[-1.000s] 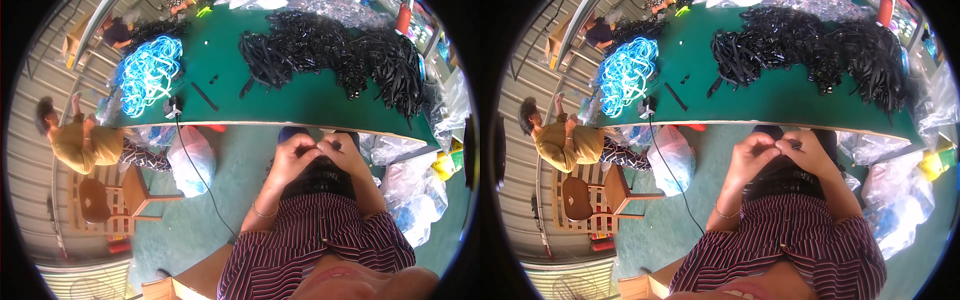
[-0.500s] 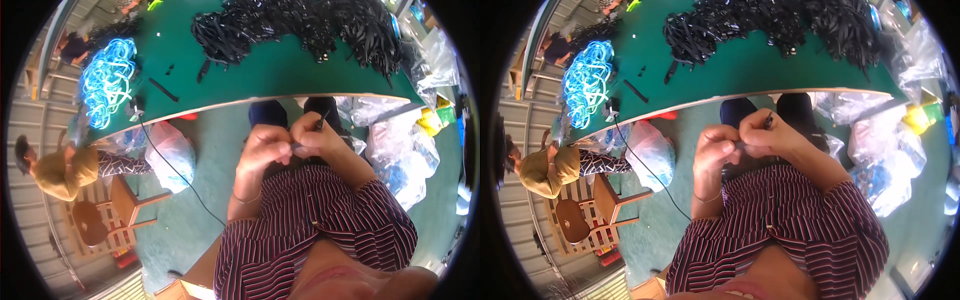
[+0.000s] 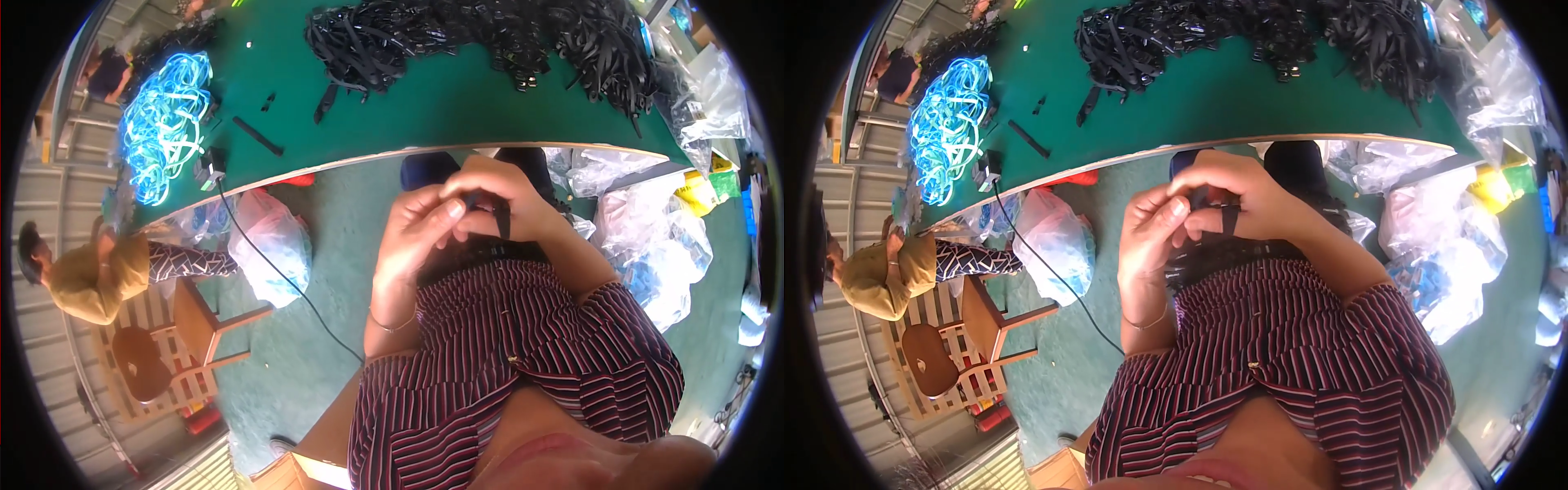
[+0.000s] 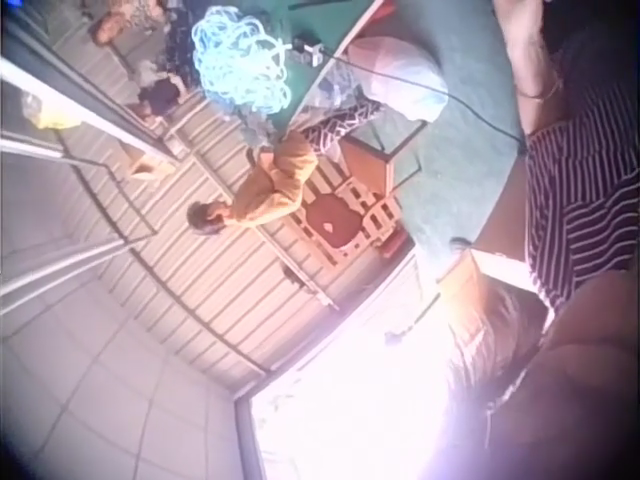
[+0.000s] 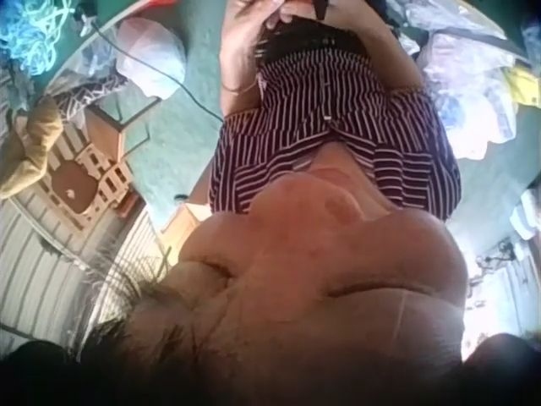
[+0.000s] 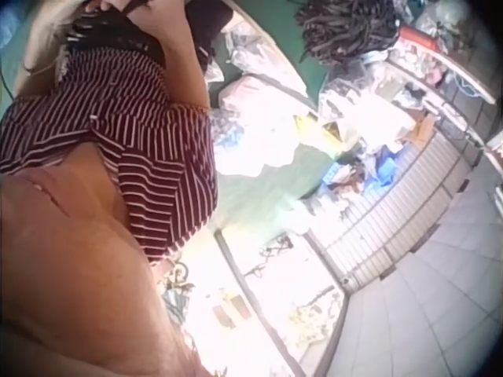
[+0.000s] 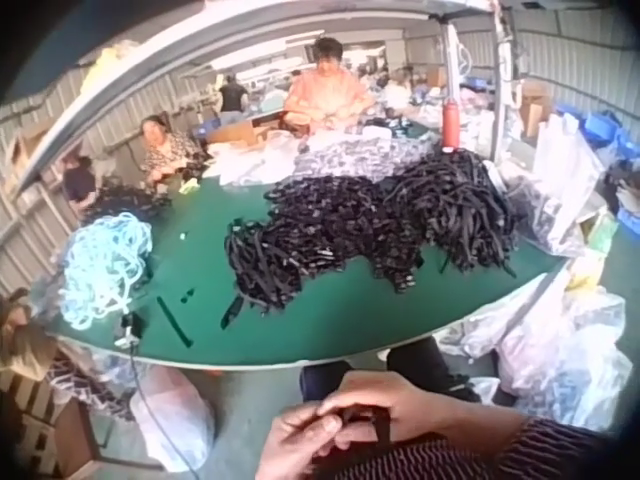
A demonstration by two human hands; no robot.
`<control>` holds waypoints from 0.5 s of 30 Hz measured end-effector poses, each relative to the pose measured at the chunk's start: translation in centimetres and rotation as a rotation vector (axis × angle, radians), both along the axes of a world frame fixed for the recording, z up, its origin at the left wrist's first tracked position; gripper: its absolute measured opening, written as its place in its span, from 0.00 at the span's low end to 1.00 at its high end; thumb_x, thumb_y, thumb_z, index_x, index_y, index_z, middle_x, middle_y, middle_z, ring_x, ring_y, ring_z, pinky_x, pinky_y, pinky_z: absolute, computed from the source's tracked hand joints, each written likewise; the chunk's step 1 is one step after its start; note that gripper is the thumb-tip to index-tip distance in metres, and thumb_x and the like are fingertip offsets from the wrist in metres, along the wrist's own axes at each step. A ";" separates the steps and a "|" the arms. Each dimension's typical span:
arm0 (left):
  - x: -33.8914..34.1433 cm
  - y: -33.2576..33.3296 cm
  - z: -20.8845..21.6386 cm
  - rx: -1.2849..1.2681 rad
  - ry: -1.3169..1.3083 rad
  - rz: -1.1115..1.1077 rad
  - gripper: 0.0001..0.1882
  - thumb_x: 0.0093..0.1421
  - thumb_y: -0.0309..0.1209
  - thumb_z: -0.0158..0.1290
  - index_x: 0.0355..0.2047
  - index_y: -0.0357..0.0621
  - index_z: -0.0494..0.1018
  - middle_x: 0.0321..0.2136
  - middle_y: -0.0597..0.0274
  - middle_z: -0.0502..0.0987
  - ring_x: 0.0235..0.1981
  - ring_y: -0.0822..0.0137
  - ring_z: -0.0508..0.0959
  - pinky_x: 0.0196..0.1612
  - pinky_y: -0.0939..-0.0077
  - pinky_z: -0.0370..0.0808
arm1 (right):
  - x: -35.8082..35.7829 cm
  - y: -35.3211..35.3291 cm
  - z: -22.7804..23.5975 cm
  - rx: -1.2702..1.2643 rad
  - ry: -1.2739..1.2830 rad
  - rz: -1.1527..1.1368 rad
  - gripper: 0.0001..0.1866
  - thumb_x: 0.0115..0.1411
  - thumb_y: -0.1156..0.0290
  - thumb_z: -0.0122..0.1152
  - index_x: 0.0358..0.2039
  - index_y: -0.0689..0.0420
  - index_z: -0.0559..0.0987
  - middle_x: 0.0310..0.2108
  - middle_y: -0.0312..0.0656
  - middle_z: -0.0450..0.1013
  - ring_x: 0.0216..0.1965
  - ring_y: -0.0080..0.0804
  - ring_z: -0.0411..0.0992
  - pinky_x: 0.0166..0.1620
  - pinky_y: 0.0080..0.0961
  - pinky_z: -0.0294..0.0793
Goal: The person assembles small plastic components onto black straps by hand.
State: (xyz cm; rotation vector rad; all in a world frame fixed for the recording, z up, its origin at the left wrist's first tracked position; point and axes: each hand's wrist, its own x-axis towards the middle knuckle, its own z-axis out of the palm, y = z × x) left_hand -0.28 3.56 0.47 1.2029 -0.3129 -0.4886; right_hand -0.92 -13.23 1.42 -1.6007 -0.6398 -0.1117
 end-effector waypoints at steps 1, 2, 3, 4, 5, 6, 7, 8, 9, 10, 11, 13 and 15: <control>0.1 -0.2 -0.1 -0.002 -0.001 -0.005 0.14 0.59 0.38 0.50 0.30 0.37 0.72 0.17 0.65 0.72 0.16 0.81 0.65 0.17 0.90 0.58 | 0.4 -0.3 -0.6 -0.063 -0.121 -0.033 0.14 0.46 0.77 0.66 0.35 0.57 0.76 0.27 0.32 0.66 0.24 0.17 0.64 0.24 0.12 0.61; 0.3 -0.3 -0.3 -0.028 -0.014 0.038 0.15 0.59 0.39 0.50 0.30 0.37 0.72 0.18 0.66 0.73 0.17 0.81 0.66 0.19 0.90 0.59 | 0.5 -0.7 -0.8 -0.065 -0.122 -0.038 0.14 0.46 0.77 0.66 0.35 0.57 0.76 0.27 0.32 0.66 0.24 0.17 0.64 0.24 0.12 0.61; 0.4 -0.4 -0.6 -0.054 -0.027 0.082 0.15 0.59 0.39 0.49 0.31 0.37 0.72 0.19 0.66 0.73 0.18 0.81 0.66 0.20 0.89 0.60 | 0.5 -1.0 -1.0 -0.071 -0.141 -0.076 0.14 0.46 0.76 0.66 0.35 0.56 0.76 0.28 0.33 0.66 0.25 0.18 0.65 0.25 0.13 0.61; 0.6 -0.2 -0.7 0.005 -0.051 0.063 0.16 0.60 0.40 0.48 0.31 0.38 0.72 0.19 0.67 0.73 0.20 0.80 0.66 0.22 0.88 0.61 | 0.5 -1.3 -1.1 -0.076 -0.160 -0.115 0.14 0.45 0.75 0.67 0.35 0.56 0.77 0.30 0.33 0.66 0.26 0.19 0.65 0.25 0.13 0.61; 0.6 -0.2 -0.7 0.006 -0.053 0.057 0.16 0.60 0.40 0.48 0.31 0.38 0.72 0.19 0.67 0.73 0.20 0.80 0.66 0.22 0.88 0.61 | 0.4 -1.4 -1.0 -0.076 -0.161 -0.121 0.14 0.45 0.75 0.67 0.35 0.56 0.77 0.30 0.33 0.66 0.26 0.19 0.65 0.25 0.13 0.61; 0.5 -0.1 -0.5 0.051 -0.063 0.040 0.15 0.60 0.40 0.48 0.31 0.38 0.72 0.19 0.67 0.73 0.20 0.80 0.66 0.22 0.88 0.61 | 0.2 -1.4 -0.7 -0.063 -0.125 -0.139 0.14 0.44 0.75 0.68 0.34 0.57 0.76 0.29 0.35 0.67 0.27 0.21 0.65 0.26 0.15 0.61; 0.4 -0.2 -0.3 0.096 -0.075 0.022 0.15 0.61 0.40 0.47 0.30 0.38 0.72 0.19 0.67 0.73 0.20 0.81 0.66 0.22 0.88 0.62 | 0.2 -1.4 -0.6 -0.051 -0.089 -0.158 0.14 0.43 0.74 0.68 0.33 0.58 0.76 0.29 0.37 0.68 0.28 0.24 0.65 0.27 0.18 0.61; 0.4 -0.2 -0.3 0.096 -0.075 0.015 0.15 0.61 0.40 0.47 0.30 0.38 0.72 0.19 0.67 0.73 0.20 0.81 0.66 0.22 0.88 0.62 | 0.3 -1.4 -0.7 -0.051 -0.088 -0.165 0.14 0.43 0.74 0.68 0.33 0.58 0.76 0.29 0.37 0.68 0.28 0.24 0.65 0.27 0.18 0.61; 0.5 -0.3 -0.4 0.110 -0.090 0.028 0.15 0.61 0.39 0.47 0.30 0.39 0.72 0.19 0.67 0.73 0.19 0.81 0.66 0.22 0.88 0.61 | 0.4 -1.4 -1.1 -0.024 -0.099 -0.152 0.14 0.44 0.75 0.68 0.33 0.59 0.76 0.29 0.37 0.68 0.29 0.25 0.66 0.28 0.18 0.62; 0.4 -0.3 -0.1 0.126 -0.112 0.045 0.15 0.61 0.39 0.47 0.29 0.39 0.72 0.19 0.68 0.73 0.19 0.81 0.66 0.22 0.89 0.61 | 0.4 -1.3 -1.1 0.006 -0.116 -0.133 0.14 0.44 0.75 0.67 0.33 0.59 0.76 0.30 0.38 0.68 0.30 0.25 0.66 0.30 0.18 0.63; 0.4 -0.4 0.1 0.128 -0.117 0.042 0.15 0.61 0.39 0.47 0.29 0.39 0.72 0.19 0.68 0.73 0.19 0.81 0.66 0.22 0.89 0.61 | 0.3 -1.4 -0.9 0.008 -0.120 -0.136 0.14 0.44 0.75 0.67 0.33 0.59 0.76 0.30 0.38 0.68 0.30 0.25 0.66 0.30 0.18 0.63; 0.4 -0.4 0.5 0.193 -0.147 0.067 0.14 0.61 0.38 0.47 0.28 0.39 0.72 0.19 0.68 0.73 0.19 0.81 0.66 0.22 0.89 0.61 | 0.0 -1.5 -0.6 0.004 -0.021 -0.148 0.13 0.45 0.77 0.65 0.33 0.60 0.75 0.30 0.38 0.68 0.31 0.26 0.67 0.33 0.20 0.64; 0.4 -0.1 1.0 0.201 -0.155 0.078 0.15 0.61 0.38 0.47 0.27 0.39 0.72 0.18 0.68 0.72 0.19 0.81 0.65 0.22 0.89 0.61 | 0.0 -1.4 -0.4 -0.005 0.012 -0.134 0.12 0.46 0.78 0.64 0.33 0.60 0.75 0.31 0.38 0.68 0.31 0.25 0.67 0.33 0.19 0.65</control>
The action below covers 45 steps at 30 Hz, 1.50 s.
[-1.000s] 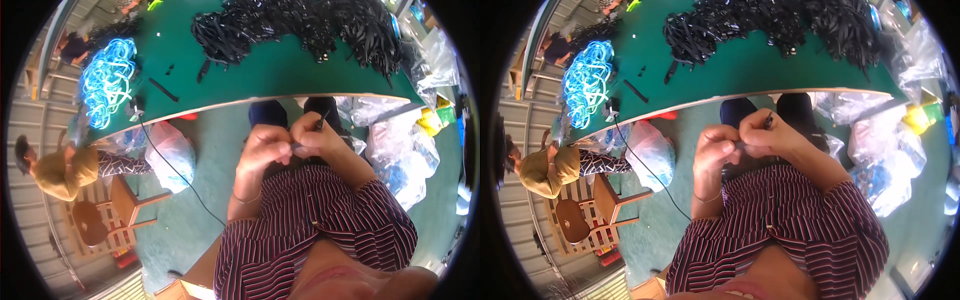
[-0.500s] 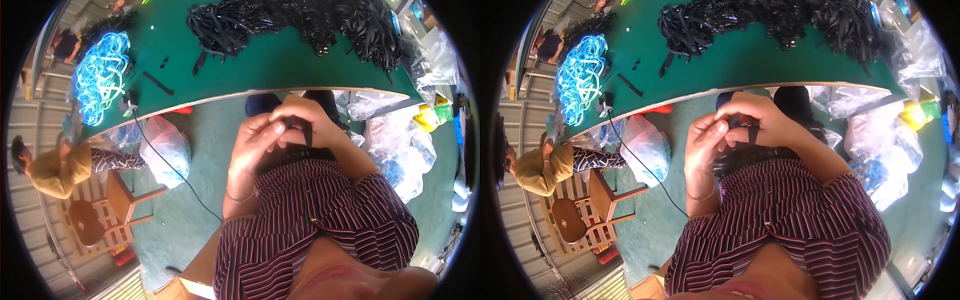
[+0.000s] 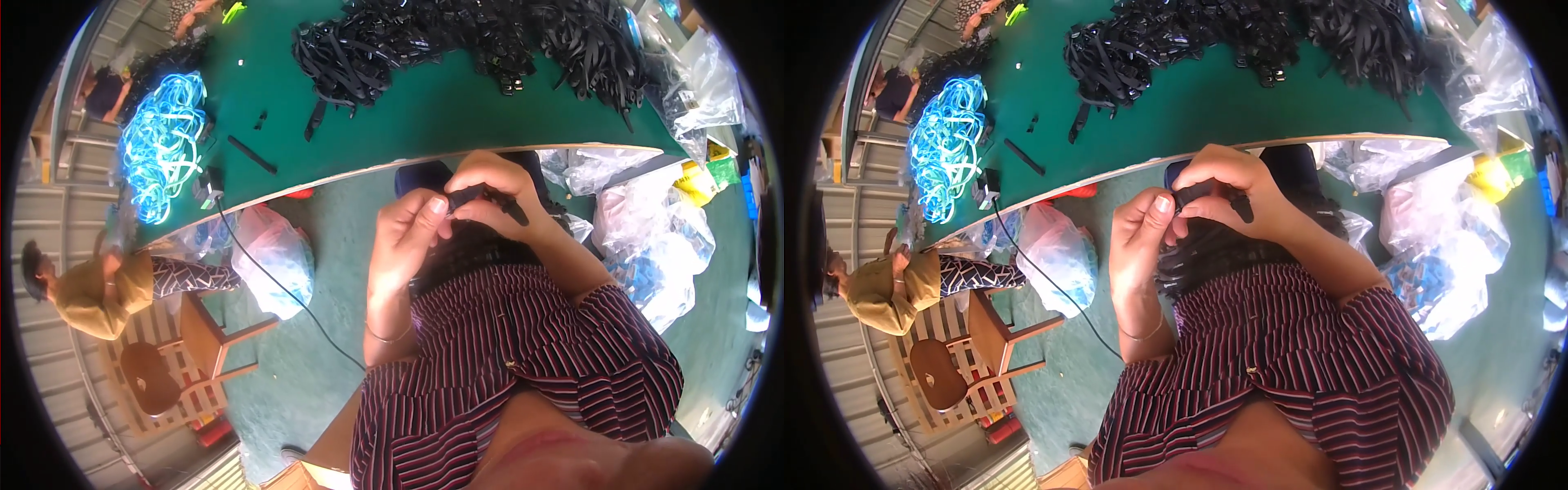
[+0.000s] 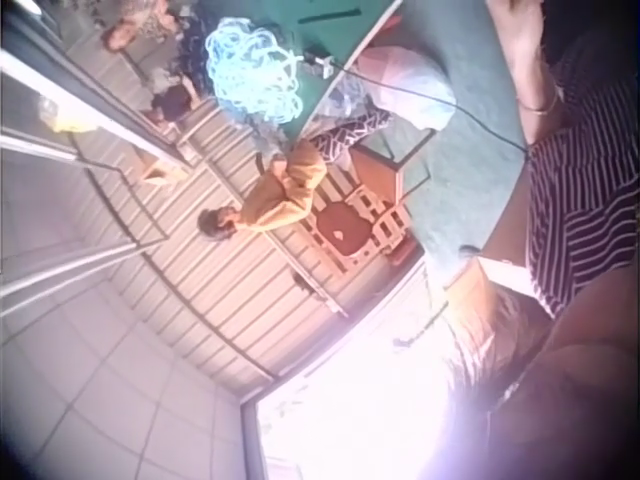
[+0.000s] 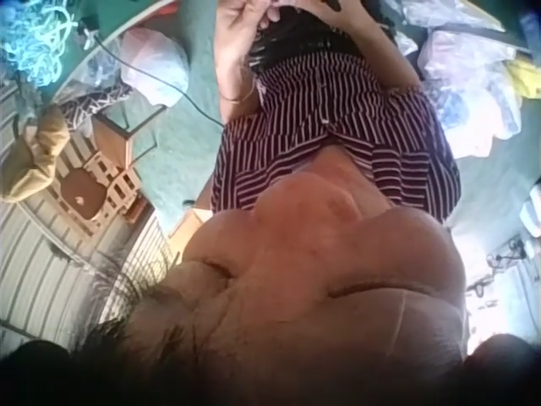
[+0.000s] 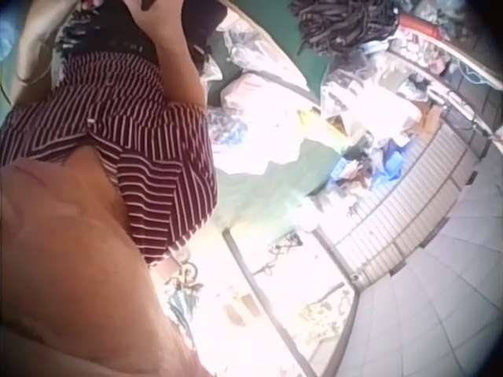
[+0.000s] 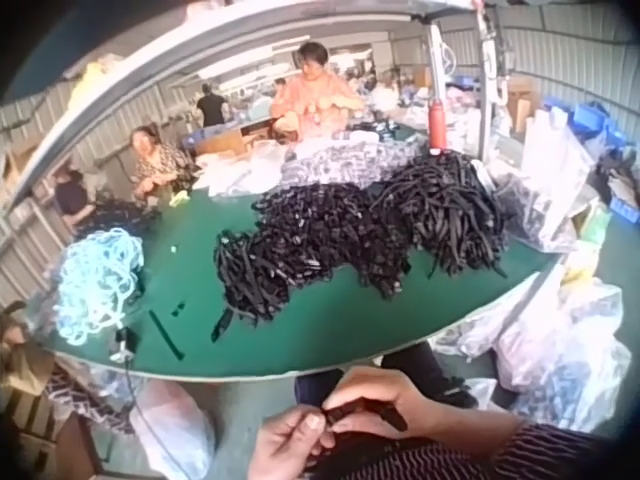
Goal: The person assembles small plastic components onto black straps by hand.
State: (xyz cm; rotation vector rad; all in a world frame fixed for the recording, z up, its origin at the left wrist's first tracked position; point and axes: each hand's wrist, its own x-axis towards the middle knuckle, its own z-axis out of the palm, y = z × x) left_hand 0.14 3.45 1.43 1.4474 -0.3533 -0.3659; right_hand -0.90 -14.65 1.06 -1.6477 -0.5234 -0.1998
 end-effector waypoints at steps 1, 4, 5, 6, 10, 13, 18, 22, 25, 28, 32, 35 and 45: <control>0.1 -0.1 -0.1 0.002 -0.003 -0.001 0.15 0.61 0.39 0.47 0.27 0.40 0.72 0.18 0.69 0.72 0.19 0.81 0.65 0.22 0.89 0.61 | 0.0 -0.1 -0.1 -0.013 0.039 0.001 0.12 0.47 0.79 0.63 0.34 0.60 0.75 0.31 0.38 0.68 0.31 0.25 0.67 0.34 0.19 0.65; 0.5 -0.4 -0.6 -0.119 0.049 -0.030 0.15 0.61 0.39 0.47 0.26 0.40 0.72 0.17 0.69 0.71 0.18 0.81 0.64 0.22 0.88 0.60 | 0.1 -0.2 -0.4 0.131 0.194 0.047 0.11 0.48 0.80 0.61 0.34 0.60 0.74 0.31 0.38 0.68 0.32 0.24 0.67 0.35 0.18 0.65; 0.5 -0.3 -0.6 -0.119 0.046 -0.029 0.15 0.61 0.39 0.47 0.26 0.40 0.72 0.17 0.69 0.71 0.18 0.81 0.64 0.22 0.88 0.60 | 0.1 -0.1 -0.3 0.130 0.191 0.048 0.11 0.48 0.80 0.61 0.34 0.60 0.74 0.31 0.38 0.68 0.32 0.24 0.67 0.35 0.18 0.65; 0.5 -0.3 -0.5 -0.138 0.050 -0.034 0.15 0.61 0.39 0.46 0.27 0.40 0.72 0.17 0.69 0.71 0.18 0.81 0.64 0.22 0.88 0.60 | 0.2 -0.1 -0.1 0.145 0.174 0.063 0.10 0.48 0.80 0.60 0.34 0.60 0.74 0.32 0.38 0.67 0.32 0.24 0.67 0.34 0.17 0.64; 0.3 -0.5 -0.5 -0.134 0.088 -0.018 0.14 0.62 0.38 0.46 0.28 0.39 0.71 0.20 0.68 0.71 0.20 0.80 0.65 0.23 0.88 0.61 | 0.2 0.1 1.1 0.093 0.094 0.059 0.10 0.49 0.79 0.60 0.34 0.59 0.74 0.31 0.37 0.67 0.32 0.23 0.67 0.34 0.16 0.63; 0.7 0.4 -2.2 -0.256 0.140 -0.002 0.11 0.60 0.35 0.49 0.32 0.39 0.71 0.22 0.66 0.72 0.22 0.79 0.66 0.25 0.88 0.63 | 1.3 0.3 0.0 -0.055 -0.066 0.031 0.12 0.48 0.76 0.64 0.35 0.59 0.75 0.30 0.37 0.69 0.32 0.25 0.68 0.34 0.19 0.66; 1.0 0.4 -3.2 -0.649 0.207 0.090 0.11 0.55 0.26 0.54 0.38 0.36 0.70 0.26 0.63 0.73 0.24 0.76 0.68 0.29 0.84 0.66 | 0.5 0.5 -0.1 -0.059 0.094 -0.009 0.16 0.46 0.76 0.66 0.37 0.56 0.74 0.30 0.33 0.69 0.30 0.19 0.66 0.32 0.16 0.67; 1.3 0.1 -4.1 -0.734 0.219 0.212 0.10 0.56 0.27 0.54 0.37 0.37 0.70 0.27 0.63 0.73 0.25 0.75 0.69 0.30 0.83 0.68 | 0.7 1.2 -0.8 -0.067 0.141 0.022 0.17 0.46 0.75 0.67 0.38 0.56 0.74 0.29 0.31 0.68 0.26 0.17 0.65 0.30 0.15 0.65; 1.5 0.0 -4.2 -1.017 0.364 0.168 0.09 0.57 0.31 0.52 0.34 0.39 0.71 0.29 0.62 0.74 0.26 0.73 0.70 0.33 0.82 0.68 | 0.9 1.7 -0.7 -0.041 0.155 0.093 0.17 0.47 0.77 0.65 0.39 0.57 0.73 0.29 0.32 0.68 0.27 0.16 0.65 0.30 0.15 0.65; 1.6 -0.4 -3.1 -1.038 0.335 0.171 0.10 0.59 0.35 0.51 0.32 0.39 0.71 0.30 0.61 0.74 0.26 0.71 0.71 0.34 0.80 0.68 | 1.3 2.4 -1.5 0.085 0.119 0.138 0.15 0.51 0.78 0.61 0.40 0.58 0.71 0.29 0.33 0.68 0.27 0.15 0.64 0.29 0.15 0.65; 1.5 0.4 -1.5 -0.735 0.056 0.167 0.13 0.62 0.39 0.44 0.36 0.40 0.67 0.26 0.60 0.73 0.27 0.70 0.71 0.34 0.79 0.67 | 1.5 1.6 -1.4 -0.050 0.242 -0.026 0.09 0.56 0.78 0.54 0.39 0.59 0.71 0.28 0.34 0.69 0.27 0.16 0.65 0.29 0.15 0.66; 0.0 -0.8 0.0 -0.376 -0.121 0.218 0.12 0.58 0.33 0.50 0.39 0.39 0.65 0.22 0.65 0.69 0.24 0.74 0.67 0.35 0.81 0.67 | 1.9 1.5 -1.2 -0.195 0.152 -0.061 0.08 0.53 0.78 0.55 0.35 0.59 0.73 0.24 0.37 0.69 0.24 0.20 0.67 0.29 0.17 0.66; -0.1 -2.2 -1.4 -0.181 -0.149 0.204 0.07 0.56 0.23 0.52 0.36 0.36 0.70 0.29 0.66 0.74 0.30 0.77 0.72 0.34 0.82 0.72 | 1.4 -0.3 -1.9 0.177 0.306 0.333 0.10 0.55 0.75 0.55 0.38 0.60 0.70 0.33 0.33 0.69 0.32 0.20 0.67 0.34 0.19 0.67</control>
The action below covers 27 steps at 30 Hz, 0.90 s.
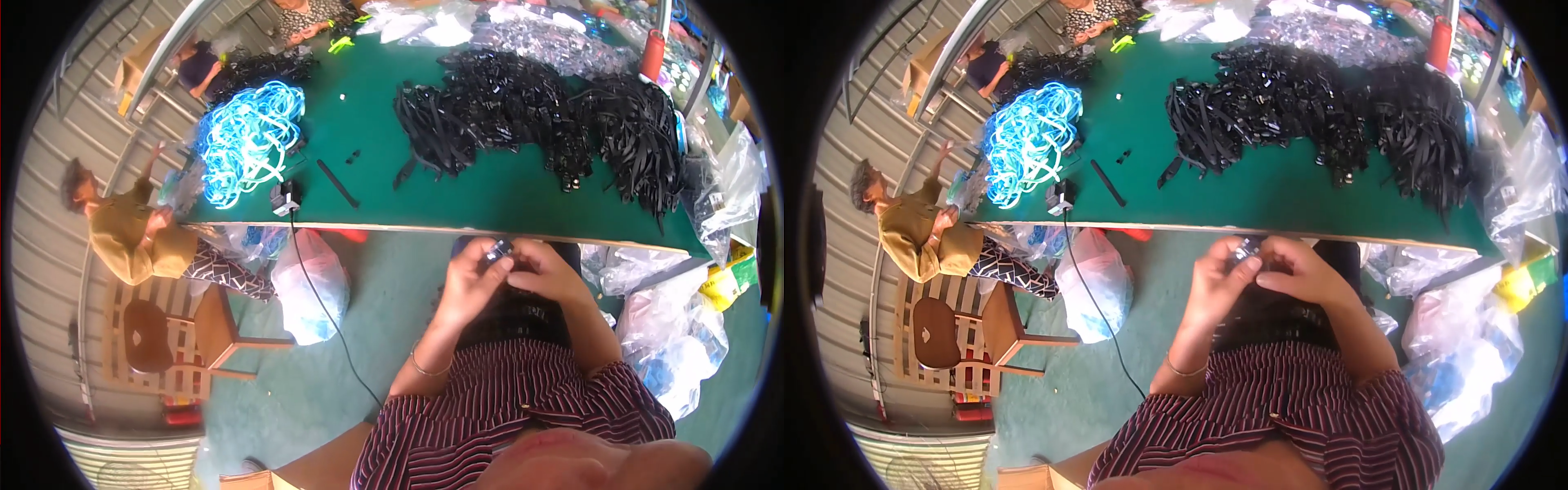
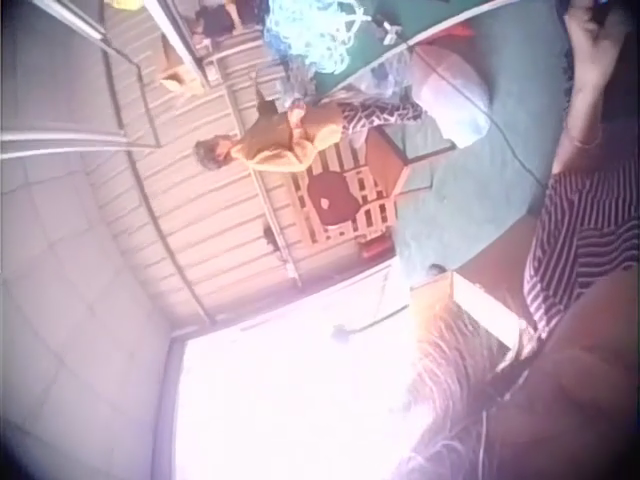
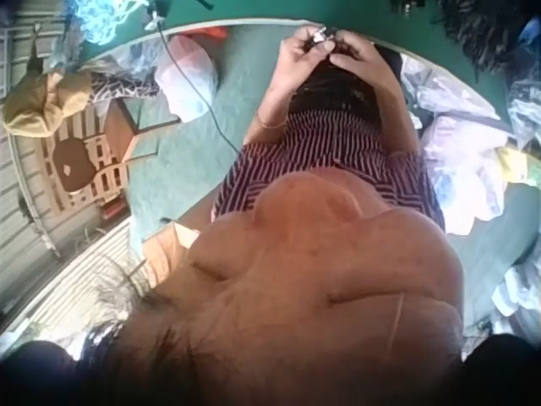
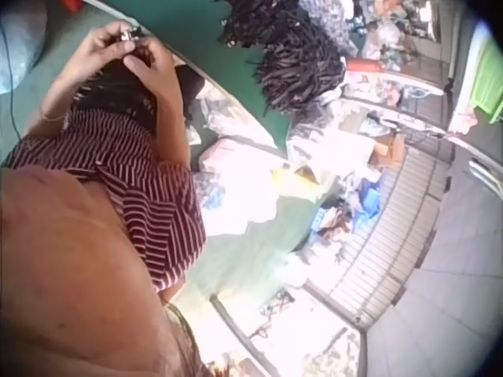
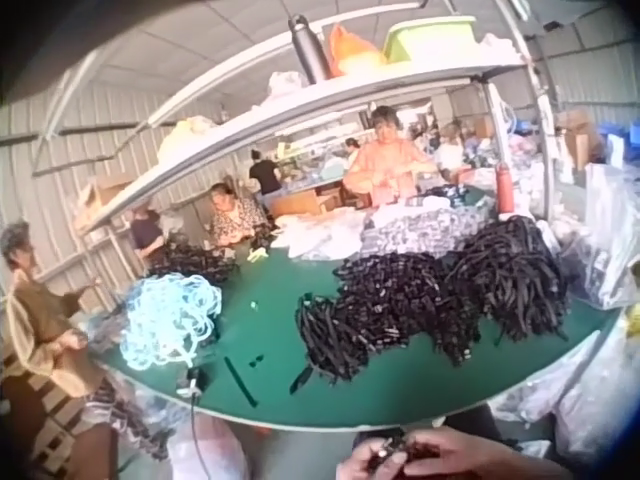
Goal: The person assembles small plastic components onto black straps by hand.
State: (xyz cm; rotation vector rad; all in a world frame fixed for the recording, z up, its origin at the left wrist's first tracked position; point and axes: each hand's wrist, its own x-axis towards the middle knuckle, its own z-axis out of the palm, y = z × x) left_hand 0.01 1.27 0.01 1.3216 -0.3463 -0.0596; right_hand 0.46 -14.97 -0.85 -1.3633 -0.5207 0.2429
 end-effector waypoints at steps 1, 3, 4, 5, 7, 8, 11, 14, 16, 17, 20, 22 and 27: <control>0.2 0.2 0.4 -0.110 0.100 -0.063 0.07 0.57 0.23 0.52 0.36 0.36 0.69 0.29 0.68 0.73 0.30 0.78 0.71 0.34 0.84 0.71 | -0.1 -0.3 0.9 0.026 0.155 0.062 0.09 0.55 0.76 0.54 0.37 0.60 0.71 0.30 0.33 0.69 0.30 0.18 0.66 0.33 0.15 0.66; 0.7 0.4 -0.1 -0.104 0.111 -0.058 0.09 0.57 0.23 0.51 0.39 0.36 0.69 0.30 0.69 0.72 0.30 0.80 0.70 0.35 0.86 0.69 | -0.3 -0.5 1.2 -0.129 0.162 -0.047 0.08 0.56 0.76 0.53 0.37 0.61 0.71 0.28 0.33 0.69 0.29 0.16 0.66 0.33 0.14 0.67; 0.6 0.2 0.5 -0.152 0.159 -0.033 0.09 0.58 0.25 0.51 0.39 0.37 0.68 0.30 0.69 0.72 0.31 0.80 0.70 0.35 0.85 0.70 | -0.2 0.1 0.9 -0.076 0.092 -0.115 0.07 0.57 0.76 0.51 0.37 0.61 0.71 0.26 0.33 0.68 0.29 0.16 0.66 0.33 0.14 0.67; 0.7 0.2 0.7 -0.190 0.144 0.006 0.10 0.60 0.30 0.49 0.38 0.37 0.68 0.25 0.69 0.70 0.26 0.79 0.67 0.31 0.85 0.67 | -0.2 0.3 1.1 -0.043 0.068 -0.176 0.08 0.57 0.77 0.51 0.39 0.62 0.71 0.27 0.33 0.69 0.29 0.16 0.66 0.34 0.14 0.67; 1.5 0.0 -0.3 -0.423 0.106 -0.033 0.15 0.61 0.41 0.46 0.34 0.39 0.67 0.17 0.69 0.64 0.20 0.75 0.62 0.25 0.81 0.61 | -0.1 0.6 0.7 -0.021 0.025 -0.292 0.11 0.56 0.78 0.52 0.41 0.62 0.71 0.31 0.35 0.70 0.31 0.18 0.67 0.36 0.15 0.67; 1.5 -0.3 -0.3 -0.414 0.156 -0.009 0.20 0.61 0.47 0.43 0.30 0.40 0.67 0.15 0.68 0.62 0.18 0.73 0.60 0.24 0.78 0.59 | 0.0 0.7 0.5 0.002 -0.043 -0.397 0.14 0.55 0.79 0.52 0.43 0.62 0.71 0.35 0.37 0.71 0.33 0.21 0.68 0.39 0.17 0.68; 1.0 -0.6 -0.6 -0.508 0.230 -0.088 0.20 0.61 0.47 0.43 0.27 0.41 0.65 0.13 0.69 0.60 0.17 0.74 0.58 0.23 0.78 0.57 | 0.4 1.8 0.7 -0.146 -0.411 -0.519 0.13 0.55 0.80 0.51 0.42 0.63 0.72 0.37 0.39 0.70 0.34 0.23 0.68 0.39 0.18 0.67; 0.6 -0.4 -0.9 -0.555 0.265 -0.115 0.20 0.62 0.47 0.41 0.26 0.42 0.65 0.12 0.71 0.57 0.16 0.75 0.56 0.21 0.79 0.53 | -0.7 2.0 1.8 -0.309 -0.422 -0.497 0.13 0.54 0.80 0.51 0.41 0.64 0.73 0.36 0.42 0.70 0.35 0.27 0.68 0.38 0.20 0.66; 0.4 -0.2 -0.8 -0.598 0.288 -0.135 0.20 0.63 0.47 0.39 0.25 0.42 0.65 0.12 0.72 0.56 0.15 0.76 0.55 0.20 0.79 0.52 | -0.6 2.3 1.6 -0.312 -0.525 -0.476 0.13 0.53 0.80 0.53 0.40 0.64 0.74 0.35 0.44 0.70 0.35 0.30 0.68 0.38 0.21 0.66; 0.2 -0.1 -0.6 -0.600 0.290 -0.134 0.20 0.63 0.47 0.39 0.25 0.42 0.65 0.12 0.72 0.56 0.15 0.76 0.55 0.20 0.79 0.52 | -0.6 2.4 1.5 -0.314 -0.523 -0.474 0.13 0.53 0.80 0.53 0.40 0.64 0.74 0.35 0.44 0.70 0.35 0.30 0.68 0.38 0.21 0.66; 0.0 0.1 -0.7 -0.656 0.324 -0.129 0.20 0.64 0.46 0.38 0.26 0.43 0.65 0.12 0.73 0.56 0.15 0.77 0.54 0.20 0.80 0.52 | -0.3 2.8 1.0 -0.257 -0.514 -0.528 0.12 0.53 0.79 0.53 0.39 0.64 0.74 0.34 0.43 0.71 0.35 0.31 0.69 0.39 0.22 0.67; 0.1 0.3 -1.1 -0.718 0.304 -0.207 0.19 0.64 0.46 0.38 0.27 0.43 0.66 0.12 0.73 0.56 0.15 0.77 0.54 0.20 0.81 0.51 | 0.0 2.9 0.6 -0.205 -0.484 -0.592 0.12 0.51 0.79 0.56 0.39 0.61 0.76 0.33 0.42 0.71 0.33 0.29 0.71 0.36 0.20 0.69; 0.1 0.2 -0.9 -0.743 0.270 -0.247 0.19 0.64 0.45 0.38 0.27 0.44 0.66 0.13 0.73 0.57 0.15 0.77 0.54 0.20 0.81 0.51 | 0.0 3.4 1.0 -0.242 -0.508 -0.532 0.12 0.51 0.79 0.56 0.38 0.62 0.76 0.34 0.43 0.71 0.34 0.30 0.72 0.38 0.22 0.70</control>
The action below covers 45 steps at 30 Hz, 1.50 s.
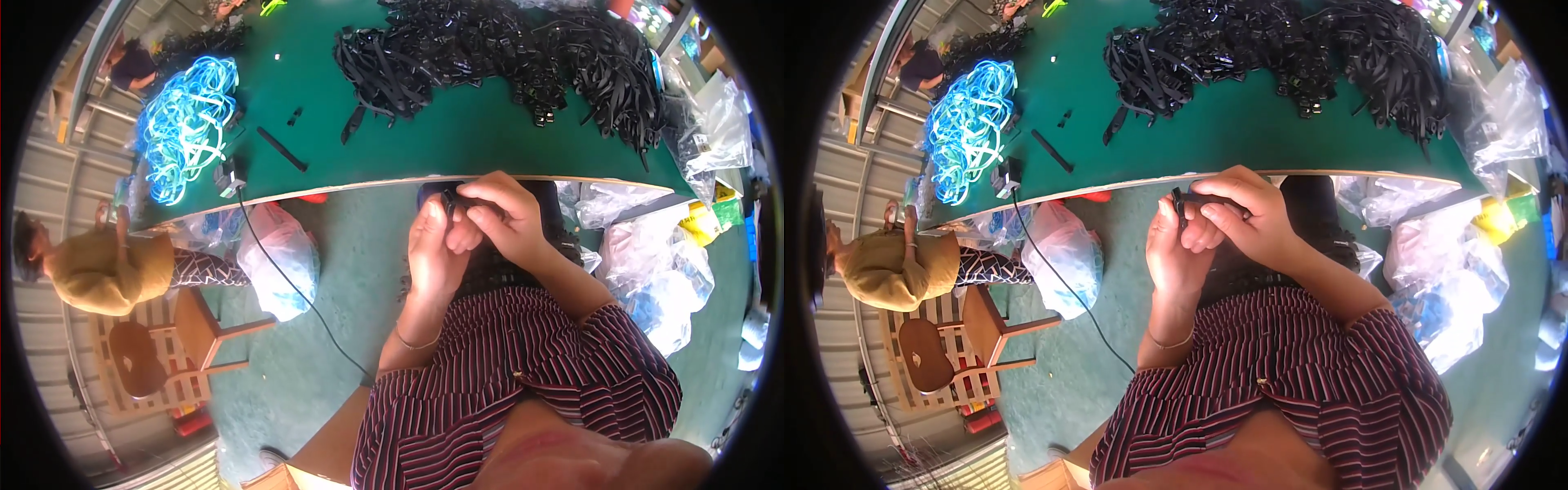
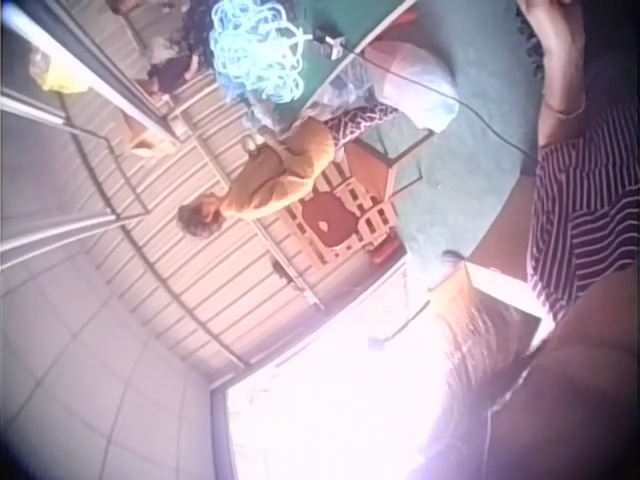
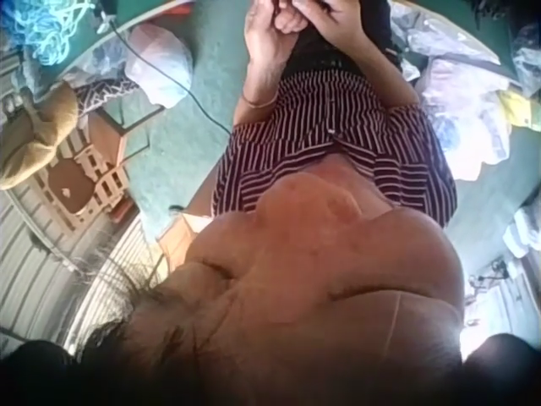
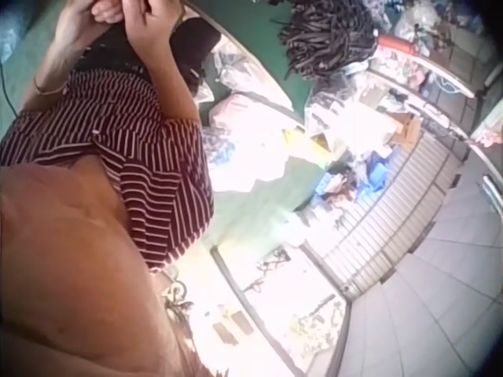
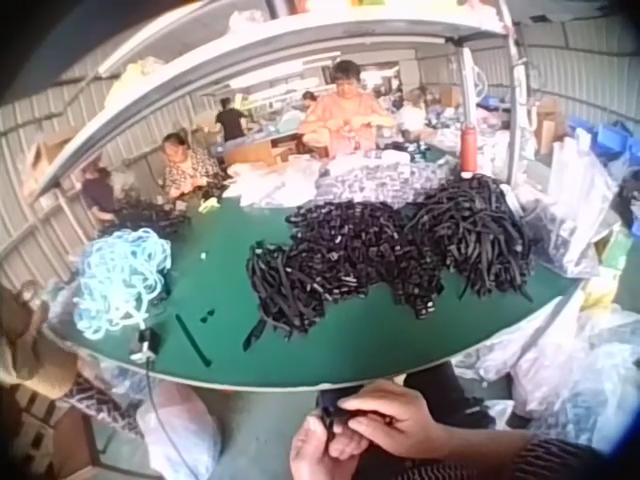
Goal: The person assembles small plastic components onto black straps by hand.
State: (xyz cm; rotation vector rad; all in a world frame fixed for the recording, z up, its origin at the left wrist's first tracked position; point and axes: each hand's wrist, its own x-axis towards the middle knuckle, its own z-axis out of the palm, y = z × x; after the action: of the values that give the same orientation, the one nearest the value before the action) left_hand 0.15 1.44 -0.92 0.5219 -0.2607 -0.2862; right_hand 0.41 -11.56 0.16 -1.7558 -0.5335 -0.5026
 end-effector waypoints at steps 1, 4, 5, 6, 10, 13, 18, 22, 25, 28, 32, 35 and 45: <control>0.0 0.0 0.1 -0.001 0.003 -0.007 0.19 0.64 0.46 0.37 0.26 0.44 0.66 0.13 0.73 0.57 0.15 0.77 0.55 0.20 0.81 0.52 | 0.0 0.0 0.2 0.007 -0.008 0.002 0.12 0.51 0.80 0.57 0.38 0.62 0.76 0.33 0.43 0.72 0.34 0.30 0.72 0.38 0.22 0.70; -0.3 -0.4 0.5 0.025 0.032 0.017 0.20 0.64 0.46 0.37 0.25 0.44 0.65 0.13 0.73 0.57 0.16 0.77 0.56 0.21 0.81 0.52 | -0.1 0.0 0.7 0.020 -0.005 0.000 0.12 0.50 0.80 0.57 0.37 0.62 0.76 0.33 0.43 0.72 0.34 0.30 0.72 0.38 0.22 0.70; -0.2 -0.5 0.2 0.028 0.035 0.013 0.20 0.64 0.46 0.37 0.25 0.44 0.65 0.13 0.73 0.57 0.16 0.77 0.56 0.21 0.81 0.52 | -0.1 -0.1 0.7 0.026 0.012 0.003 0.12 0.50 0.80 0.57 0.37 0.62 0.76 0.32 0.43 0.72 0.34 0.31 0.72 0.37 0.22 0.70; 0.1 -0.5 -0.2 0.025 0.037 -0.006 0.20 0.64 0.46 0.37 0.24 0.44 0.65 0.13 0.73 0.58 0.16 0.77 0.56 0.21 0.81 0.53 | 0.0 -0.2 0.6 0.030 0.016 0.000 0.12 0.50 0.80 0.57 0.37 0.62 0.76 0.32 0.43 0.72 0.34 0.31 0.72 0.37 0.22 0.70; 0.3 -0.3 -1.0 -0.065 -0.033 -0.083 0.21 0.64 0.47 0.37 0.23 0.44 0.64 0.14 0.73 0.58 0.16 0.78 0.57 0.22 0.81 0.54 | -0.4 -0.5 0.5 -0.007 0.012 0.015 0.11 0.49 0.80 0.58 0.36 0.62 0.75 0.32 0.42 0.72 0.34 0.31 0.72 0.37 0.22 0.70; 0.3 -0.5 -0.9 -0.108 -0.043 -0.143 0.16 0.64 0.44 0.39 0.29 0.44 0.65 0.15 0.72 0.59 0.17 0.77 0.57 0.22 0.82 0.55 | -0.6 -0.5 0.4 0.014 0.017 0.002 0.12 0.49 0.79 0.59 0.36 0.62 0.75 0.32 0.42 0.72 0.34 0.31 0.72 0.37 0.23 0.70; 0.4 -0.8 -1.1 -0.129 -0.059 -0.166 0.17 0.65 0.44 0.38 0.29 0.44 0.65 0.15 0.73 0.58 0.17 0.78 0.57 0.22 0.82 0.55 | -0.8 -0.8 0.7 0.002 -0.003 -0.007 0.13 0.48 0.79 0.60 0.36 0.62 0.75 0.33 0.42 0.72 0.35 0.32 0.72 0.38 0.23 0.70; 0.6 -0.5 -1.5 -0.131 -0.060 -0.181 0.17 0.65 0.44 0.37 0.29 0.44 0.65 0.14 0.73 0.58 0.17 0.77 0.57 0.22 0.81 0.54 | -1.1 -1.2 0.6 0.063 0.075 -0.043 0.13 0.47 0.80 0.60 0.36 0.61 0.74 0.35 0.43 0.73 0.35 0.33 0.73 0.37 0.22 0.71; 0.8 -0.4 -1.7 -0.119 -0.089 -0.185 0.17 0.64 0.44 0.38 0.29 0.43 0.65 0.13 0.73 0.58 0.16 0.77 0.56 0.21 0.81 0.53 | -0.8 -1.8 0.8 -0.066 0.020 -0.057 0.13 0.48 0.81 0.60 0.36 0.61 0.74 0.35 0.42 0.73 0.35 0.33 0.73 0.36 0.22 0.72; 0.8 -0.1 -1.5 -0.092 -0.085 -0.158 0.17 0.64 0.43 0.39 0.29 0.42 0.65 0.13 0.72 0.58 0.15 0.76 0.56 0.21 0.80 0.53 | -0.5 -2.3 0.7 -0.112 0.005 -0.029 0.12 0.49 0.80 0.58 0.37 0.61 0.74 0.33 0.42 0.73 0.35 0.32 0.73 0.36 0.22 0.71; 0.8 0.0 -1.5 -0.067 -0.102 -0.135 0.16 0.63 0.42 0.41 0.29 0.41 0.65 0.13 0.71 0.59 0.15 0.77 0.56 0.22 0.80 0.54 | 0.3 -2.7 -0.1 0.006 0.086 0.131 0.08 0.55 0.76 0.54 0.36 0.61 0.74 0.27 0.37 0.72 0.29 0.26 0.70 0.35 0.18 0.68; 0.7 0.2 -1.5 -0.041 -0.131 -0.136 0.16 0.63 0.42 0.42 0.30 0.41 0.65 0.14 0.70 0.60 0.16 0.77 0.56 0.22 0.81 0.54 | -0.1 -2.9 0.5 0.311 0.610 0.361 0.07 0.58 0.72 0.51 0.34 0.62 0.74 0.24 0.34 0.69 0.26 0.19 0.66 0.33 0.15 0.64; 0.7 0.9 -1.4 -0.017 -0.170 -0.109 0.15 0.63 0.43 0.41 0.31 0.43 0.64 0.13 0.71 0.59 0.15 0.77 0.56 0.22 0.81 0.54 | 0.3 -2.6 -0.3 0.234 0.534 0.316 0.09 0.60 0.69 0.50 0.31 0.61 0.74 0.22 0.31 0.66 0.25 0.16 0.63 0.31 0.14 0.61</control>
State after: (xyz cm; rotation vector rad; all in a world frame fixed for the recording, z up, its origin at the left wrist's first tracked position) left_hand 0.82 2.35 -2.34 0.5169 -0.4567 -0.3460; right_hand 0.69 -14.13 -0.12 -1.4646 -0.3425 0.1271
